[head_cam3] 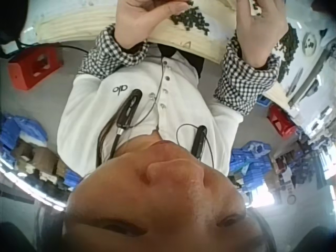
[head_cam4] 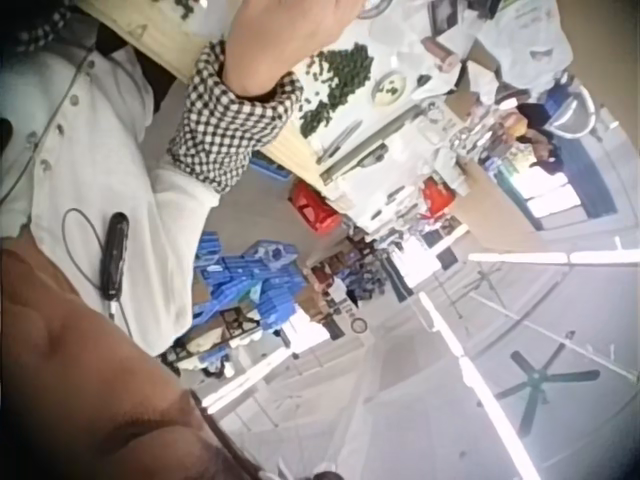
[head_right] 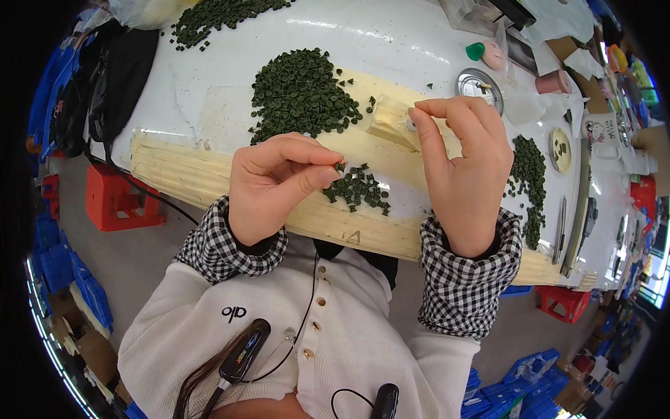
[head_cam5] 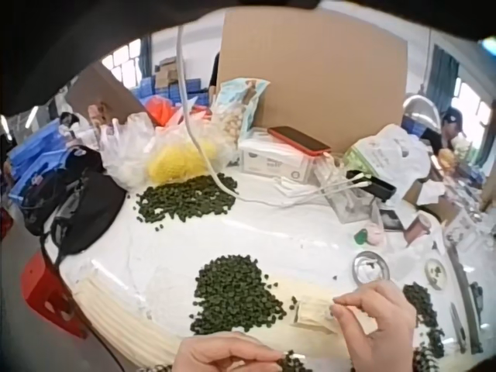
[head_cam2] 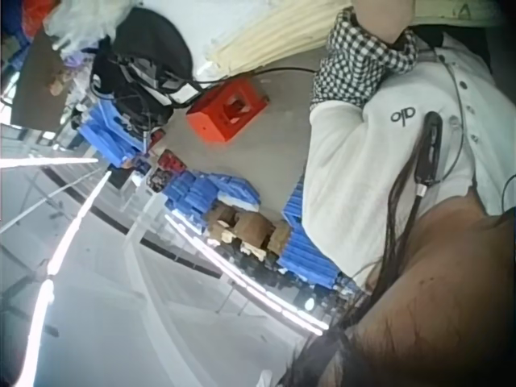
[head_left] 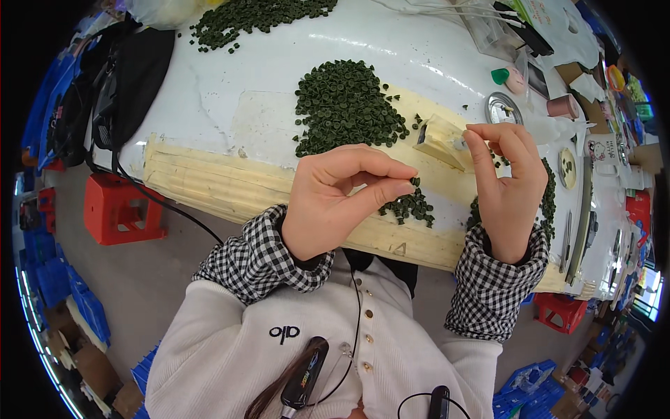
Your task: The person is sorting small green plastic toy components at a workbench.
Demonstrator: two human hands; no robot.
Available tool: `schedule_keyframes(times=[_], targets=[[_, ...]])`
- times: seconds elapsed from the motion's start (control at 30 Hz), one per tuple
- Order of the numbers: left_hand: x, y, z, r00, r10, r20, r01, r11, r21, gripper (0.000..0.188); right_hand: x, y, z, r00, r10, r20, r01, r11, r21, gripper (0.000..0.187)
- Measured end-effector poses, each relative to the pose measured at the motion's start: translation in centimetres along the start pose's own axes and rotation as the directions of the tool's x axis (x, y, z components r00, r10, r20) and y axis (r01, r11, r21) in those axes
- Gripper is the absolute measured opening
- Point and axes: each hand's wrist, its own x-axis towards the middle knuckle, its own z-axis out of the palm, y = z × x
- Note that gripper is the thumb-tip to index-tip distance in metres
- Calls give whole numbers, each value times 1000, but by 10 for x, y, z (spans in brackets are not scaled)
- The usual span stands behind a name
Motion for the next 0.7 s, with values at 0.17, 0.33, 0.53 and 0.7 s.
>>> schedule_keyframes(times=[0.17, 0.33, 0.53, 0.7], targets=[[0, 2, 0, 1000, -29, 10, 29, 1000, -2, 17, -10, -30, -16, 964, -34, -262, 87, 977, 194, 8], [0, 3, 1, 999, -49, 21, 49, 999, 7, 17, -20, -32, -4, 998, -36, 47, 3, 824, 566, 12], [0, 3, 0, 999, -45, 30, 45, 999, 1, 18, -22, -37, 3, 992, 15, 123, -94, 735, 671, 10], [0, 2, 0, 998, -46, 31, 46, 999, -11, 17, -21, -33, 4, 993, -50, 105, -20, 814, 581, 9]])
